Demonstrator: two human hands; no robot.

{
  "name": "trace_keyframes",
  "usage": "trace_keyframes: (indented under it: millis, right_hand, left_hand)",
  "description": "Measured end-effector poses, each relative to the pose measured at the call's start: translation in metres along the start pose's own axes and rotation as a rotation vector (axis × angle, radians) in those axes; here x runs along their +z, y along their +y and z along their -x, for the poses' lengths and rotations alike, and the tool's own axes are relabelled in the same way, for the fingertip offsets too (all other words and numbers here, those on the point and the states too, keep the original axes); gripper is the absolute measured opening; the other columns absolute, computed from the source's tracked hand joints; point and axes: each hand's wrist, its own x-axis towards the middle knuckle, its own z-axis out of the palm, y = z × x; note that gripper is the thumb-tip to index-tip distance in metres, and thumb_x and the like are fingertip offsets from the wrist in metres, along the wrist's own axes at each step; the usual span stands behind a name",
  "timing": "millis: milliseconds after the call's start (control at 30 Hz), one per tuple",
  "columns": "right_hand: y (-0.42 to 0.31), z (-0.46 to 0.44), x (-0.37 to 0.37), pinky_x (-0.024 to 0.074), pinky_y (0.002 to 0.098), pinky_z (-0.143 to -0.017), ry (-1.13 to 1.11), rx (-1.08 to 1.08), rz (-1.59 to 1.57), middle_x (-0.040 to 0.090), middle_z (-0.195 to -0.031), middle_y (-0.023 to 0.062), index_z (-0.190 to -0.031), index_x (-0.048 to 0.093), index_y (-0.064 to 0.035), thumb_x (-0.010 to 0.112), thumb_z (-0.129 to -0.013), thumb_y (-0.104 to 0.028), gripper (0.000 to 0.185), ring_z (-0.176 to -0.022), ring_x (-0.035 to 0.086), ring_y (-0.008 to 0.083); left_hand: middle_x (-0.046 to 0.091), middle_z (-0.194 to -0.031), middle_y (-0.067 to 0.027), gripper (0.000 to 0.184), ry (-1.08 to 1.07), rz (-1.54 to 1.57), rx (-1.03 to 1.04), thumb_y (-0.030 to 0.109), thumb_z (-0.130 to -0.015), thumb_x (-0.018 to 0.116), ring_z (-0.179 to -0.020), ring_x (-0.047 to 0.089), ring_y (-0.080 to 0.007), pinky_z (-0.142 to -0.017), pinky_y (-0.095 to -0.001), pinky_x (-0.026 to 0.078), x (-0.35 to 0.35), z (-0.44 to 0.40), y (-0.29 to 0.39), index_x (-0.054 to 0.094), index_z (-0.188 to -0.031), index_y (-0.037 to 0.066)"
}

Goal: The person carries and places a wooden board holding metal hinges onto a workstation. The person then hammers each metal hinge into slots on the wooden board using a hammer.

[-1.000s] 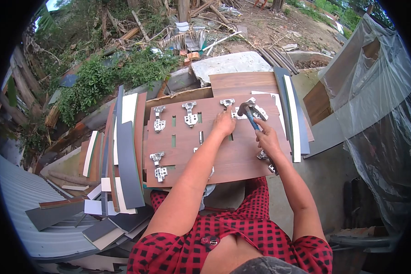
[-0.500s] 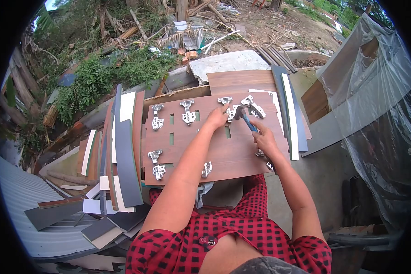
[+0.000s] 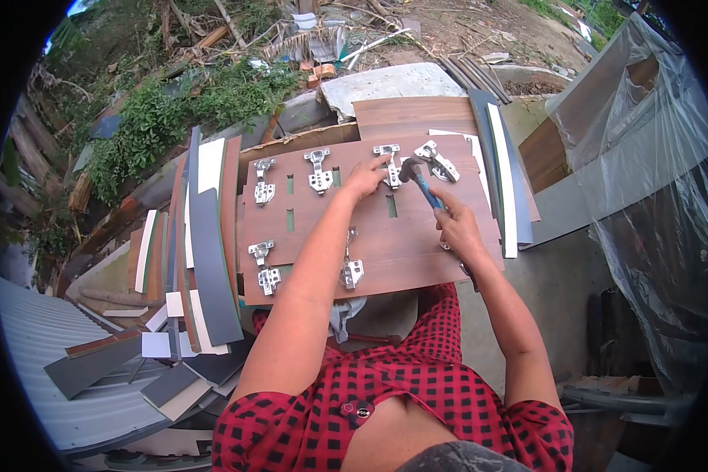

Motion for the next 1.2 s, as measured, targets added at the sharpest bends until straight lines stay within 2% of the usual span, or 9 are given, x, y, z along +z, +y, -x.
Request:
trace_keyframes:
  millis: [100,267,333,433,500,567,967,1133,1200]
  right_hand:
    - [-0.014,0.010,0.006,0.0423,0.0255,-0.049,0.023,-0.079,-0.046,0.051,-0.065,0.0026,-0.128,0.056,-0.0125,0.051,-0.088,-0.008,0.041,-0.054,0.049,0.0087]
    - [-0.015,0.009,0.025,0.0462,0.0324,-0.061,0.004,-0.198,0.051,0.060,-0.073,0.0120,-0.125,0.057,-0.0126,0.052,-0.086,-0.010,0.040,-0.061,0.056,0.0173]
    - [-0.006,0.002,0.034,0.0423,0.0245,-0.049,-0.035,-0.151,0.173,0.047,-0.063,-0.0005,-0.128,0.057,-0.0133,0.050,-0.089,-0.007,0.040,-0.053,0.046,0.0072]
    - [0.005,-0.006,0.037,0.0423,0.0250,-0.046,-0.054,-0.133,0.196,0.047,-0.062,0.0000,-0.128,0.057,-0.0123,0.050,-0.089,-0.008,0.040,-0.053,0.048,0.0082]
    - [-0.001,-0.006,0.037,0.0423,0.0255,-0.045,-0.056,-0.096,0.153,0.048,-0.061,0.0002,-0.127,0.057,-0.0119,0.050,-0.089,-0.007,0.040,-0.054,0.049,0.0086]
    - [-0.014,-0.007,0.039,0.0470,0.0354,-0.067,-0.042,-0.028,0.092,0.063,-0.077,0.0166,-0.125,0.058,-0.0129,0.052,-0.086,-0.011,0.040,-0.066,0.060,0.0233]
    - [-0.029,-0.046,0.061,0.0478,0.0430,-0.078,0.049,-0.077,0.206,0.067,-0.094,0.0193,-0.123,0.060,-0.0160,0.052,-0.083,-0.014,0.040,-0.087,0.064,0.0352]
    - [-0.018,-0.067,0.072,0.0485,0.0422,-0.078,0.102,-0.063,0.208,0.067,-0.093,0.0184,-0.122,0.060,-0.0180,0.051,-0.084,-0.014,0.040,-0.085,0.064,0.0336]
    - [0.002,-0.084,0.080,0.0469,0.0322,-0.051,0.099,-0.222,0.315,0.056,-0.068,0.0076,-0.128,0.057,-0.0163,0.052,-0.087,-0.011,0.042,-0.053,0.054,0.0149]
  left_hand:
    - [0.052,-0.077,-0.0042,0.054,0.067,0.489,-0.114,0.015,-0.093,0.051,-0.066,0.055,-0.0146,-0.057,-0.0284,0.052,-0.013,0.020,-0.001,0.034,-0.144,0.018]
    - [0.053,-0.083,-0.0059,0.059,0.167,0.376,-0.169,0.016,-0.093,0.052,-0.070,0.057,-0.0170,-0.058,-0.0312,0.054,-0.025,0.045,0.005,0.027,-0.146,0.013]
    - [0.054,-0.087,-0.0052,0.059,0.176,0.100,-0.223,0.017,-0.092,0.053,-0.076,0.056,-0.0159,-0.062,-0.0305,0.052,-0.028,0.062,0.020,0.029,-0.145,0.010]
    - [0.054,-0.093,-0.0048,0.060,0.085,-0.017,-0.031,0.017,-0.091,0.055,-0.081,0.053,-0.0140,-0.069,-0.0281,0.049,-0.034,0.088,0.023,0.030,-0.144,0.010]
    - [0.054,-0.094,-0.0043,0.058,0.107,0.028,0.050,0.017,-0.091,0.055,-0.082,0.052,-0.0128,-0.072,-0.0268,0.047,-0.036,0.116,0.026,0.033,-0.143,0.009]
    - [0.053,-0.096,-0.0038,0.056,0.121,0.070,0.130,0.017,-0.090,0.056,-0.083,0.051,-0.0116,-0.074,-0.0255,0.045,-0.039,0.149,0.031,0.036,-0.142,0.009]
    - [0.060,-0.095,-0.0024,0.045,0.564,0.309,0.003,0.020,-0.092,0.058,-0.090,0.059,-0.0114,-0.074,-0.0250,0.049,-0.079,0.365,-0.022,0.048,-0.132,0.003]
    - [0.060,-0.091,-0.0026,0.041,0.749,0.328,-0.133,0.014,-0.092,0.056,-0.087,0.058,-0.0116,-0.071,-0.0241,0.049,-0.074,0.421,-0.044,0.050,-0.130,0.001]
    - [0.060,-0.091,-0.0027,0.040,0.795,0.352,-0.150,0.014,-0.092,0.056,-0.086,0.059,-0.0117,-0.070,-0.0240,0.049,-0.070,0.433,-0.053,0.050,-0.130,0.001]
